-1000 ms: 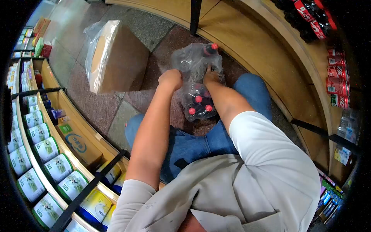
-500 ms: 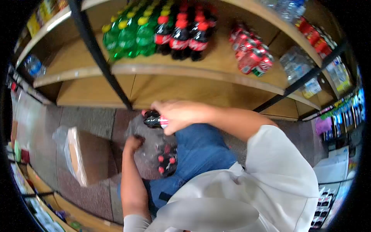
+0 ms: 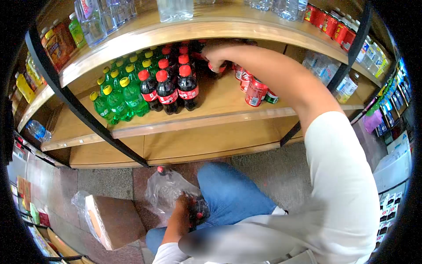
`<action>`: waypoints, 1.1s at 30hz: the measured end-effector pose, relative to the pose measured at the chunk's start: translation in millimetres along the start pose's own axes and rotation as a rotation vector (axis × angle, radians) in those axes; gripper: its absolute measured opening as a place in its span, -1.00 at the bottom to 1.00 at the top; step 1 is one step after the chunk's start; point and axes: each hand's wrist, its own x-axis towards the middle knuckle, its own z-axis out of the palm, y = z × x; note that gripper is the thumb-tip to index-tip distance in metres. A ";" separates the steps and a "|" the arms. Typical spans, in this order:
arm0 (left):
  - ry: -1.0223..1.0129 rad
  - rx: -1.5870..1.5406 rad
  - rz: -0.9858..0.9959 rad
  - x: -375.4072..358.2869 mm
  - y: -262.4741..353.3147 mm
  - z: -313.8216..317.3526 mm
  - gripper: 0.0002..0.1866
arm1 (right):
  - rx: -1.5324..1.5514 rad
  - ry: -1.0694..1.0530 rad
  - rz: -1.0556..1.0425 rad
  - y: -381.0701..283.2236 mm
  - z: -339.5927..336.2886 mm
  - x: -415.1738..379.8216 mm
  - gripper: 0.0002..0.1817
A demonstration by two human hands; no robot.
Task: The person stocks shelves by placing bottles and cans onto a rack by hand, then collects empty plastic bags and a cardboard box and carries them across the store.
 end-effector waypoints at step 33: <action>0.551 -0.535 0.523 -337.1 141.6 -284.4 -0.28 | 0.704 0.697 -0.503 -240.7 111.7 -201.3 -0.15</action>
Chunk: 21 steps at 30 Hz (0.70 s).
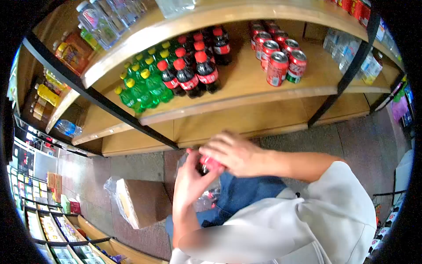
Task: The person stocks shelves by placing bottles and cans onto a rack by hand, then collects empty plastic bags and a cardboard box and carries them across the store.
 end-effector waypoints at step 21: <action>-0.707 0.429 -0.511 -29.6 -321.6 111.6 0.35 | 0.305 0.730 0.693 217.2 -21.2 60.7 -0.31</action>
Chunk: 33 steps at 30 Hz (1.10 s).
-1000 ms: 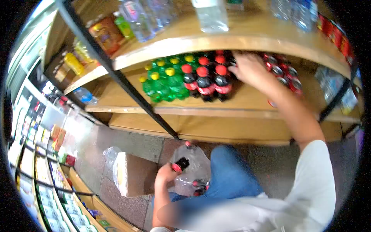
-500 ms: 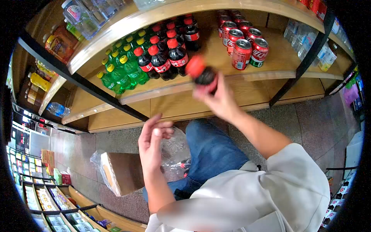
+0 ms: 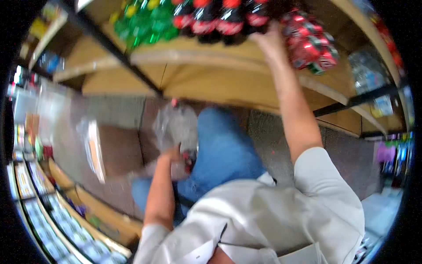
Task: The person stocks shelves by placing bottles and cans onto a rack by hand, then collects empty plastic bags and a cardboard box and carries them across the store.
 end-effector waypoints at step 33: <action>-0.424 -1.559 -0.467 7.8 -18.6 94.3 -0.40 | -0.599 -2.469 0.610 118.3 316.1 -401.3 -0.51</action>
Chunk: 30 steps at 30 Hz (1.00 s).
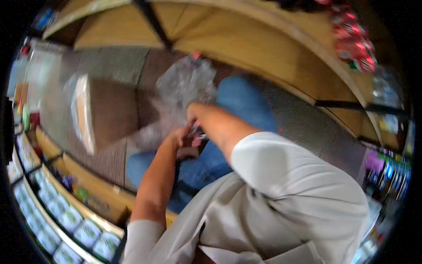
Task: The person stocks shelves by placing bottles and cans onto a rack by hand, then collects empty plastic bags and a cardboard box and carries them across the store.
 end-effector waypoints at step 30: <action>0.021 -0.494 0.692 -1.6 88.6 -22.6 -0.53 | 0.038 2.005 -0.314 52.9 238.3 -505.5 -0.43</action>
